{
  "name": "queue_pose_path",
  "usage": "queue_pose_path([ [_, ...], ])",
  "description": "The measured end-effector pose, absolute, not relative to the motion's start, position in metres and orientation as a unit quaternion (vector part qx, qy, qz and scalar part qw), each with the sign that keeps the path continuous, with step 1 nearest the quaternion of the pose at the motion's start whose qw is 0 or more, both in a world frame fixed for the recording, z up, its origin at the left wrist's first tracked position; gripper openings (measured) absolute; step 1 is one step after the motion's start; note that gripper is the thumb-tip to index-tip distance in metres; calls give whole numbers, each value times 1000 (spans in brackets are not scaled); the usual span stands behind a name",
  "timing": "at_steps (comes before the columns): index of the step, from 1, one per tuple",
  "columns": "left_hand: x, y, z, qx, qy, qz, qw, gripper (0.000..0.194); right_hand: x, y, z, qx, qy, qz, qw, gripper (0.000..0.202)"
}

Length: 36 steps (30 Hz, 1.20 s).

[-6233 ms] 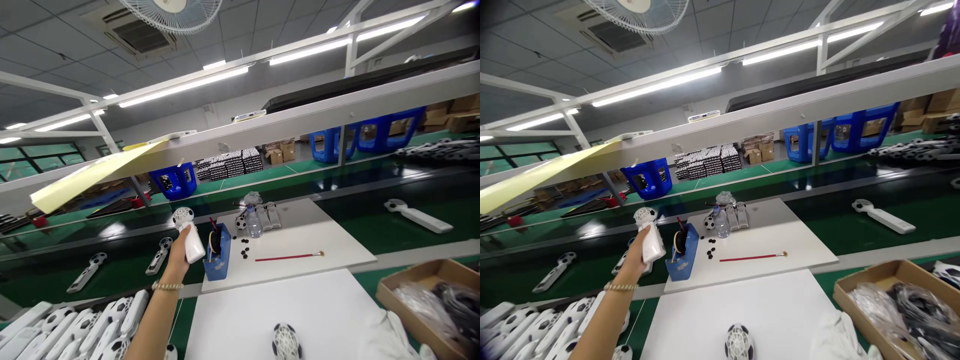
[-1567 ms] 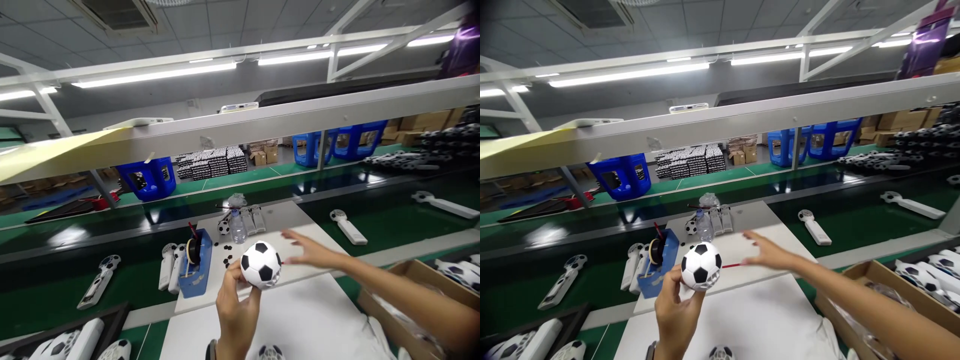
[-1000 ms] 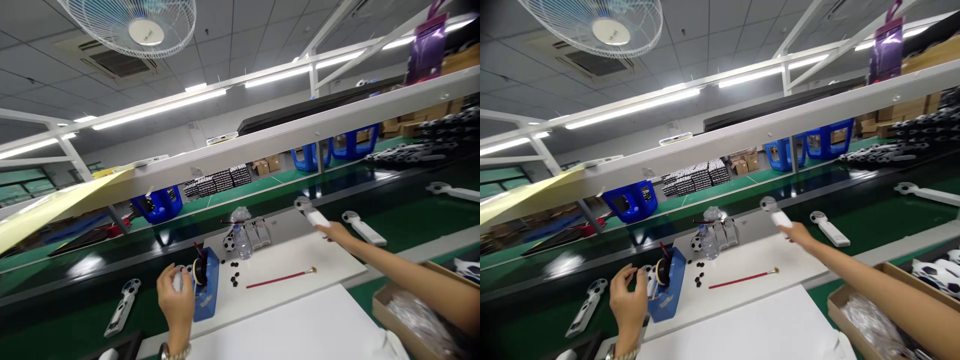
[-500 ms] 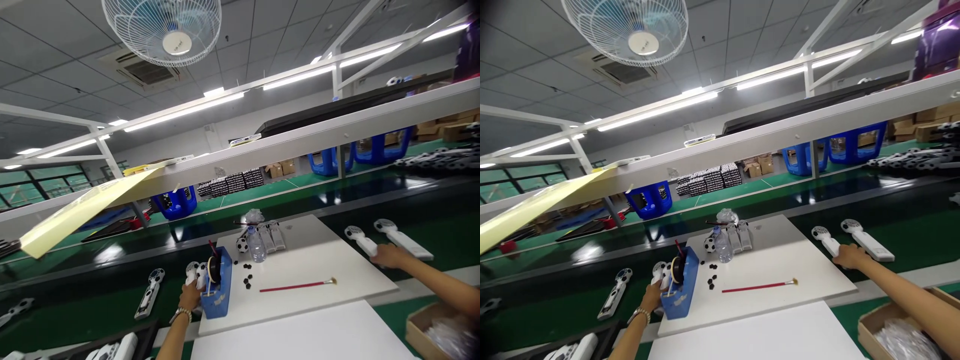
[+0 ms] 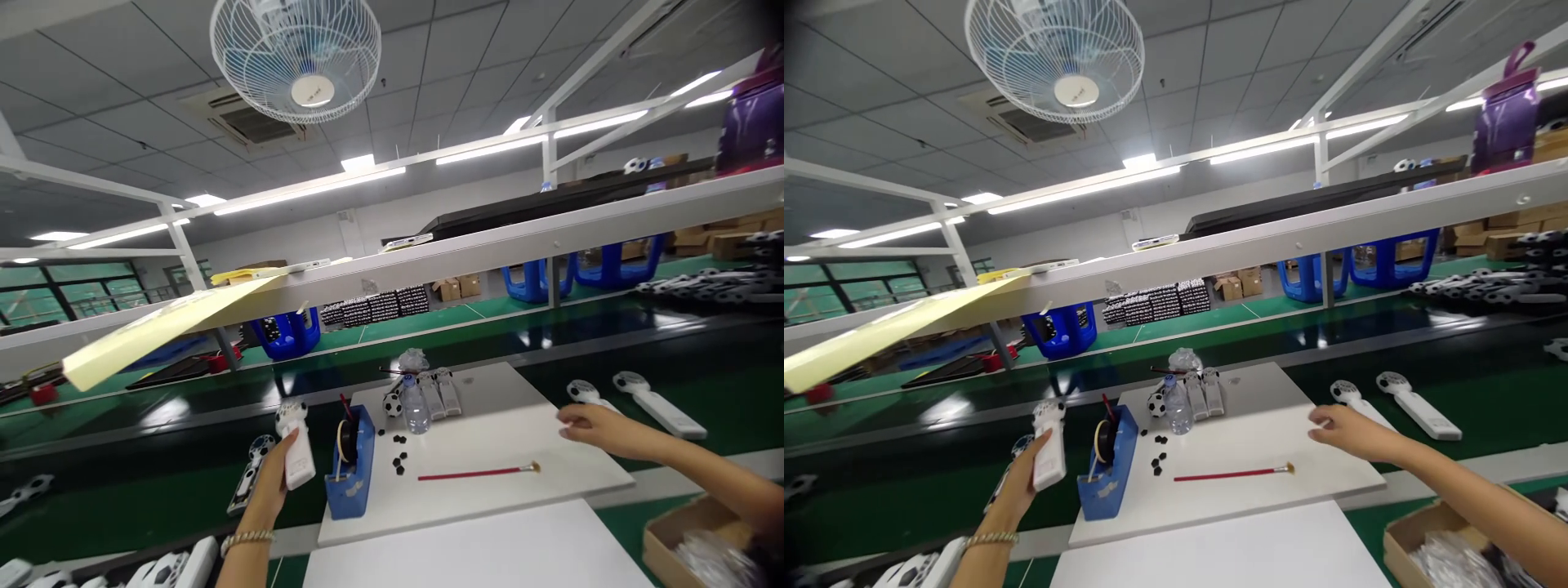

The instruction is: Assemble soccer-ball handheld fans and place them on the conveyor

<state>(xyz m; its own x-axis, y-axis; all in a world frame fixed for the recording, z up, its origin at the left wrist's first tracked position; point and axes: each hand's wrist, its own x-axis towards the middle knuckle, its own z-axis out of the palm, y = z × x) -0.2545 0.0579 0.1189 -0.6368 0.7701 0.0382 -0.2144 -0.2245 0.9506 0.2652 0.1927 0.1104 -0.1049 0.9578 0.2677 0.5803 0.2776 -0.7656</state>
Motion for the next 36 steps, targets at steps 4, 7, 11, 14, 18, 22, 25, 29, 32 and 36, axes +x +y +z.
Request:
queue_pose_path([
  [4, -199, 45, 156, 329, 407, 730, 440, 34, 178, 157, 158, -350, -827, 382, 219, 47],
  [7, -138, 39, 164, 346, 265, 698, 568, 41, 110, 128, 177, -268, -793, 487, 250, 51],
  [11, -75, 31, 147, 287, 232, 666, 649, 35, 58, 107, 165, -206, -587, 683, 382, 45],
  [14, -60, 30, 132, 268, 264, 656, 654, 32, 58, 102, 146, -183, -473, 727, 463, 43],
  [18, -68, 38, 125, 256, 330, 673, 611, 39, 85, 104, 131, -197, -355, 701, 587, 42],
  [22, -77, 46, 126, 227, 351, 708, 570, 36, 103, 105, 129, -237, -311, 735, 554, 29],
  [25, -74, 45, 124, 228, 304, 693, 613, 31, 98, 99, 129, -238, -324, 770, 495, 17],
  [29, -63, 41, 118, 267, 204, 625, 705, 39, 87, 89, 130, -191, -386, 781, 452, 9],
  [32, -57, 42, 117, 282, 150, 611, 725, 30, 88, 84, 131, -164, -395, 789, 442, 11],
  [36, -55, 42, 119, 235, 21, 596, 768, 27, 93, 80, 133, -190, -393, 802, 407, 13],
])
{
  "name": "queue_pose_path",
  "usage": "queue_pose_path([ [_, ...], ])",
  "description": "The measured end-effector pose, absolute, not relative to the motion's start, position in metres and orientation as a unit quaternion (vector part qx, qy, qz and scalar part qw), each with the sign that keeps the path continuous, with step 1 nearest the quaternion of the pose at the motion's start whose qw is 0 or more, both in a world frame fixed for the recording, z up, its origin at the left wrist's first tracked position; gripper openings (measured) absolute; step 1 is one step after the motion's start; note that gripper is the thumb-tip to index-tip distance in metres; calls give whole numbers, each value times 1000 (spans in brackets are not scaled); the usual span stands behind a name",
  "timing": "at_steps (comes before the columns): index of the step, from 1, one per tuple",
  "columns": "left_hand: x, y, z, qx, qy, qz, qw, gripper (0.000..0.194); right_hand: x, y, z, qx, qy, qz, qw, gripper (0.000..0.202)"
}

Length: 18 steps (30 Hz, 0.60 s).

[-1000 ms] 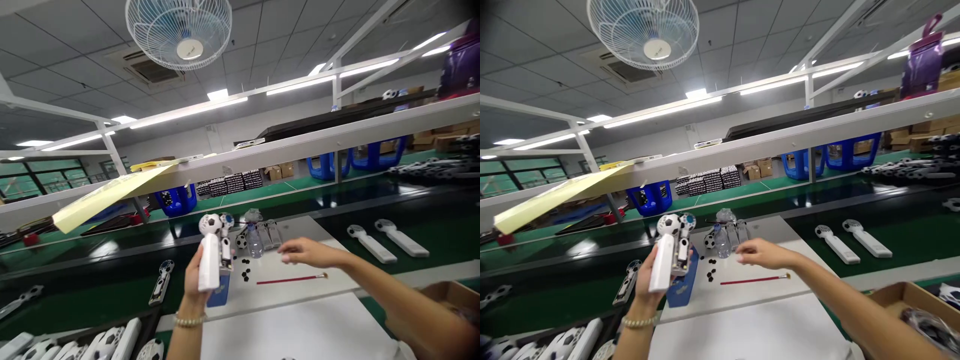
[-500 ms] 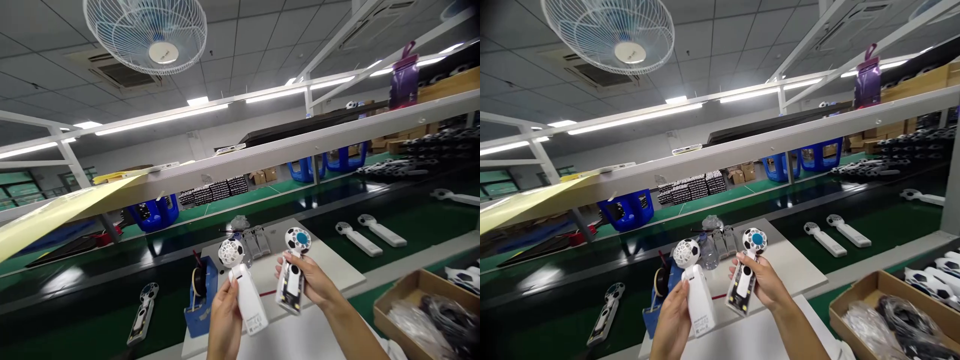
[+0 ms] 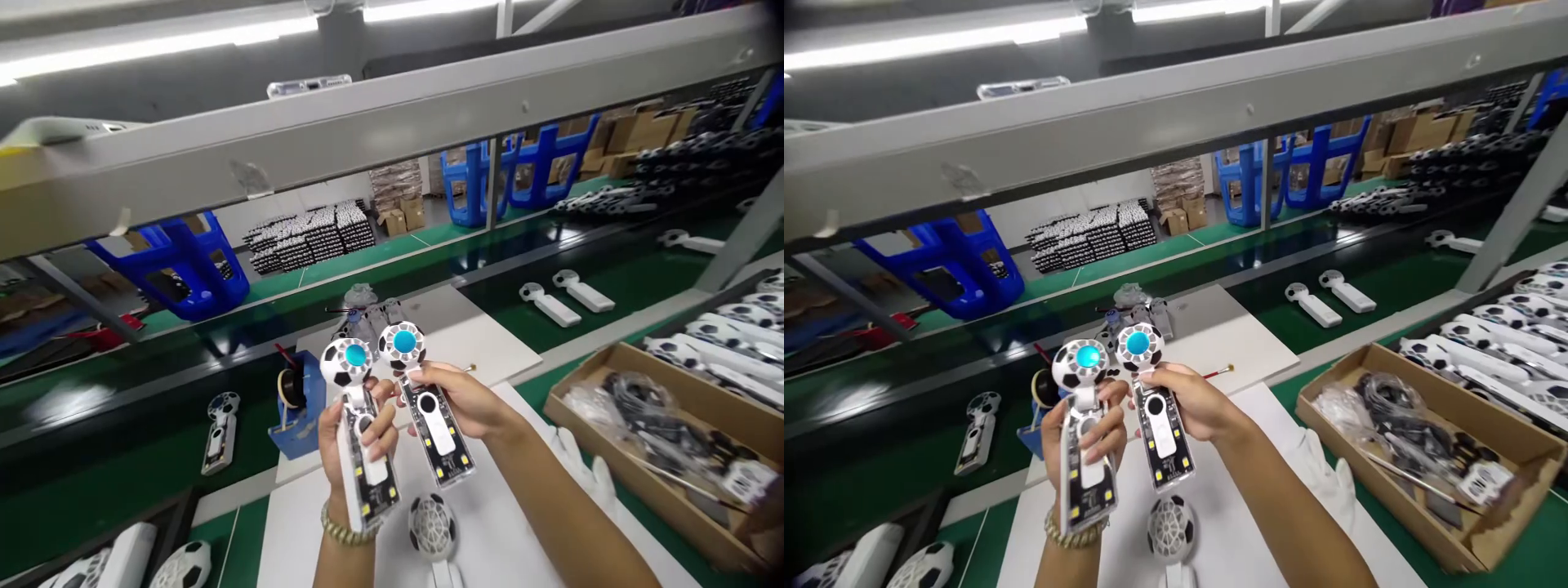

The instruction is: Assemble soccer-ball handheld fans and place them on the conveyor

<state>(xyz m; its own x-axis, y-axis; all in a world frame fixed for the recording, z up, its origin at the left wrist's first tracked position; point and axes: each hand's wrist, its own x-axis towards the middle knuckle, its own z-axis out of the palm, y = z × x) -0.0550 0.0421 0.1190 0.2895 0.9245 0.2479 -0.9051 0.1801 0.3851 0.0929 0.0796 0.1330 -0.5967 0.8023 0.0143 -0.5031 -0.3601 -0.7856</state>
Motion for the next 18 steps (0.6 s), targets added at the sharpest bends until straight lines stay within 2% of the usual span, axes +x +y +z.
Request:
queue_pose_path([
  [4, -53, 43, 117, 210, -111, 573, 784, 37, 91, 76, 137, -175, -407, 808, 388, 18],
  [9, -48, 48, 107, 209, -142, 578, 776, 37, 89, 70, 139, -183, -406, 807, 388, 22],
  [15, -44, 47, 107, 210, 62, 675, 705, 41, 91, 66, 142, -188, -429, 789, 398, 20],
  [18, -45, 45, 109, 217, 96, 681, 693, 42, 93, 67, 143, -173, -420, 798, 397, 21],
])
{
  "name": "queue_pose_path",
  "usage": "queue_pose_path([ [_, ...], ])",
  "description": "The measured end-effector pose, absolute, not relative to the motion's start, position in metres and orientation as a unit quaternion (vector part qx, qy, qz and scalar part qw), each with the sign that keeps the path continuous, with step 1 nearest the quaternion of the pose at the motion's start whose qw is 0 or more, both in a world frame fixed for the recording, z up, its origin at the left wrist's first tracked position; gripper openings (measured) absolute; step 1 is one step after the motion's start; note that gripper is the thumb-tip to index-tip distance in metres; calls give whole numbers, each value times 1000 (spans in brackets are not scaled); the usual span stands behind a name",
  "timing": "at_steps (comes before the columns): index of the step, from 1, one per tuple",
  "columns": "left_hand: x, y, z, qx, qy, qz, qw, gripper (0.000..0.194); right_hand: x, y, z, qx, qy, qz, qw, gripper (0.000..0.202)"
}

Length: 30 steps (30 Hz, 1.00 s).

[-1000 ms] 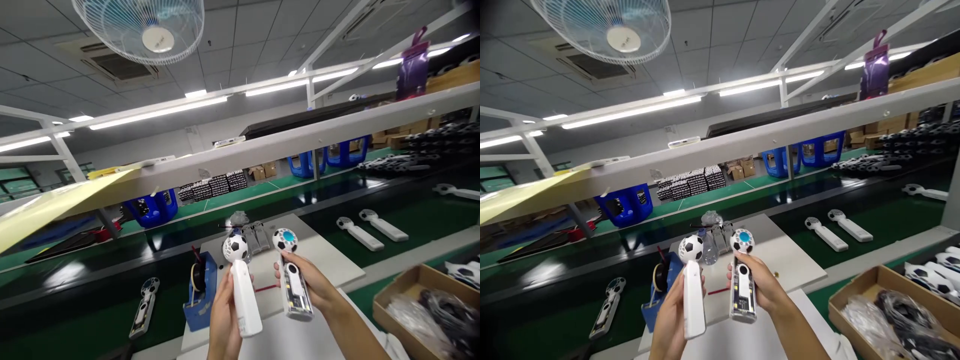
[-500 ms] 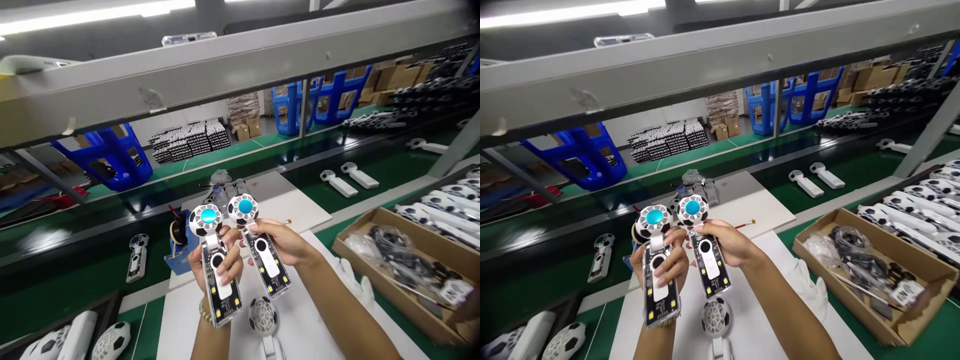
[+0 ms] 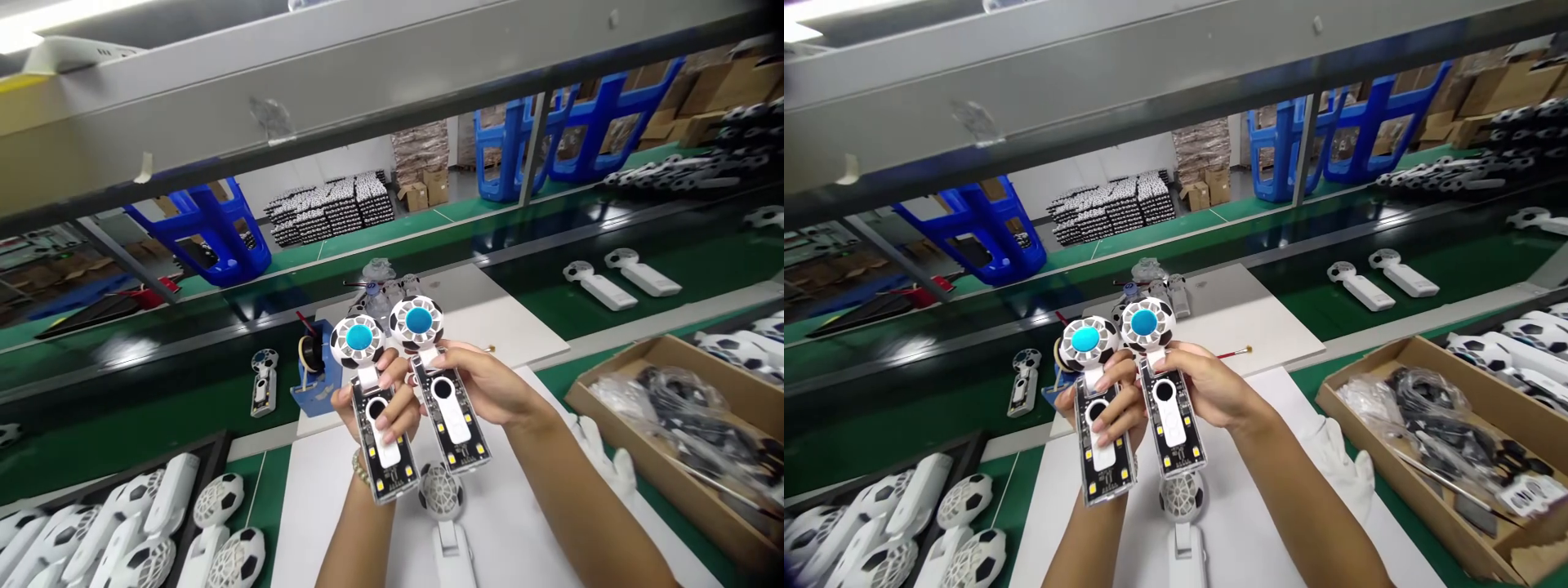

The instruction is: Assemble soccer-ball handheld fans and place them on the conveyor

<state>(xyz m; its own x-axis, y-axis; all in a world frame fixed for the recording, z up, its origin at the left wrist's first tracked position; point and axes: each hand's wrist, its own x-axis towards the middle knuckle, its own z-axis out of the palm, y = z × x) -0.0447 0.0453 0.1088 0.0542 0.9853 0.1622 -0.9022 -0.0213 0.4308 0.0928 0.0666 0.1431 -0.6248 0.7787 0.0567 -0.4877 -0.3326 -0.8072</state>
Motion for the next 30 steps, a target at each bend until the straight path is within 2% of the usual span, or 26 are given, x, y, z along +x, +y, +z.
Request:
queue_pose_path([
  [4, -46, 45, 109, 236, 95, 680, 687, 43, 100, 69, 144, -118, -375, 848, 355, 33],
  [7, -47, 44, 114, 213, 71, 698, 681, 38, 106, 71, 145, -104, -373, 848, 363, 33],
  [10, -48, 39, 124, 167, 94, 694, 694, 40, 110, 74, 144, -102, -367, 832, 404, 34],
  [12, -50, 35, 132, 132, 157, 701, 683, 41, 110, 76, 142, -86, -341, 831, 432, 44],
  [14, -52, 30, 138, 111, 207, 716, 657, 33, 108, 80, 140, -69, -321, 818, 472, 52],
  [17, -57, 24, 143, 138, 257, 725, 624, 18, 104, 85, 137, -86, -311, 772, 547, 45],
  [20, -62, 22, 141, 219, 333, 707, 584, 27, 101, 87, 134, -151, -326, 729, 583, 43],
  [22, -64, 23, 138, 269, 368, 692, 560, 42, 101, 87, 133, -197, -369, 727, 545, 42],
  [25, -64, 25, 134, 320, 391, 683, 528, 57, 102, 84, 132, -238, -443, 744, 440, 31],
  [27, -64, 25, 134, 350, 388, 681, 512, 62, 103, 82, 131, -237, -474, 746, 404, 28],
  [30, -63, 25, 133, 381, 384, 678, 498, 59, 102, 78, 133, -222, -510, 730, 397, 33],
])
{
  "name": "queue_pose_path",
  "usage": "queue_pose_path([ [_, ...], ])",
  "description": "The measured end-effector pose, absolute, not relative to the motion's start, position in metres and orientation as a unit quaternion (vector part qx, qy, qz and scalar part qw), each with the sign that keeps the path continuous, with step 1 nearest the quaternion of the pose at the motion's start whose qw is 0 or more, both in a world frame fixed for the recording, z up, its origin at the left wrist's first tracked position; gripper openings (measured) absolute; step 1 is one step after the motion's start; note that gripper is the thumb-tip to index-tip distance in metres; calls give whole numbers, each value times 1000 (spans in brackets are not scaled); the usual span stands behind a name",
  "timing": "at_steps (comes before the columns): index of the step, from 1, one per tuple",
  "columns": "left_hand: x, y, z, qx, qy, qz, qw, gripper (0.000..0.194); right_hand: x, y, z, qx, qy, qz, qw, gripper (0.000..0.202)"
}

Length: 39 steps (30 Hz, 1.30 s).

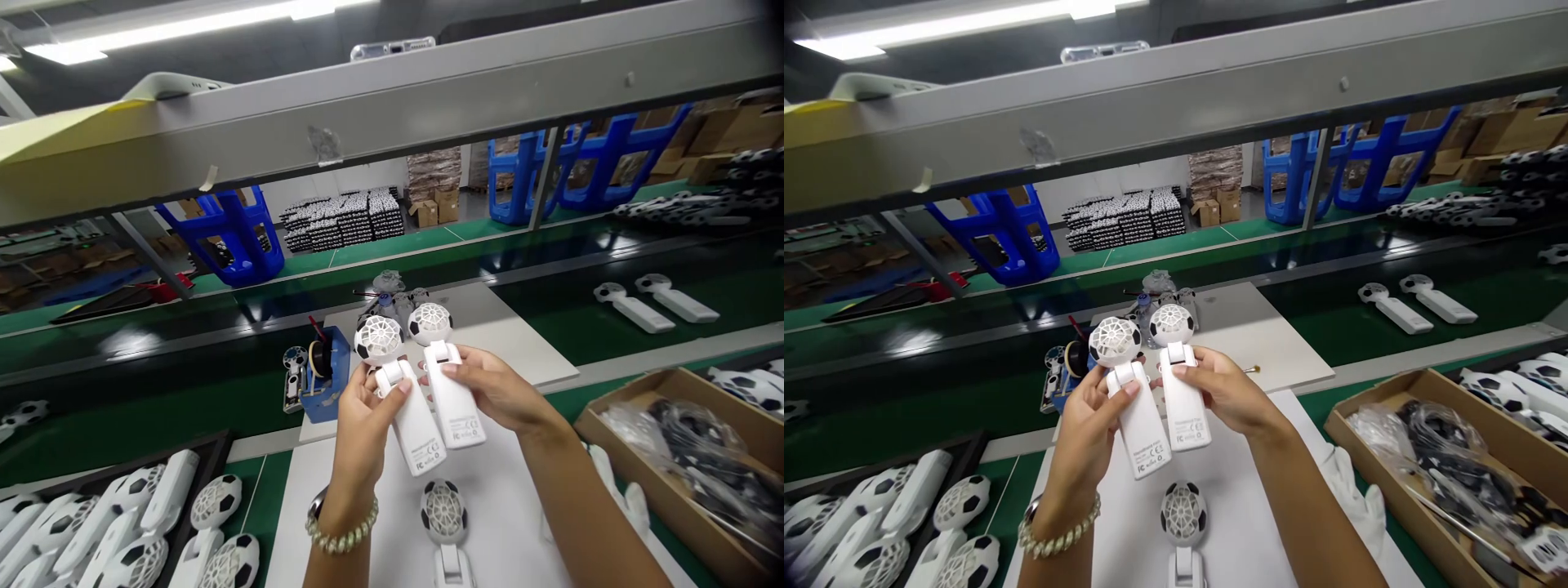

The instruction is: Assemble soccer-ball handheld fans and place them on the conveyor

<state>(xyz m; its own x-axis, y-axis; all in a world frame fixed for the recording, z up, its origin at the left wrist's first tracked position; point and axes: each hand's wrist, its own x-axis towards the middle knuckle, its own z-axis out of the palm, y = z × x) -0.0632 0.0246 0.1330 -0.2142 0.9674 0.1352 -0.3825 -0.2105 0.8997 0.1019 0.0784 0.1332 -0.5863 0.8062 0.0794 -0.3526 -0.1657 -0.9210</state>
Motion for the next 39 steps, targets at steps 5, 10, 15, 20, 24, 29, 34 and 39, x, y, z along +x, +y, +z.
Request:
queue_pose_path([
  [5, -65, 28, 128, 445, 416, 661, 438, 44, 97, 75, 134, -211, -554, 690, 416, 33],
  [10, -59, 30, 127, 479, 449, 653, 377, 39, 93, 79, 130, -242, -581, 608, 484, 41],
  [15, -49, 23, 135, 443, 437, 703, 344, 42, 94, 79, 132, -250, -603, 548, 523, 37],
  [20, -49, 19, 135, 447, 419, 718, 331, 47, 93, 78, 135, -239, -602, 545, 532, 33],
  [24, -52, 19, 132, 462, 417, 709, 331, 45, 91, 77, 136, -241, -600, 526, 553, 33],
  [29, -59, 21, 127, 514, 412, 686, 310, 37, 92, 73, 133, -258, -603, 495, 570, 32],
  [34, -57, 18, 129, 513, 403, 692, 310, 42, 108, 104, 134, -325, -590, 467, 572, 39],
  [39, -54, 12, 137, 464, 459, 674, 346, 51, 164, 213, 143, -567, -566, 337, 494, 31],
])
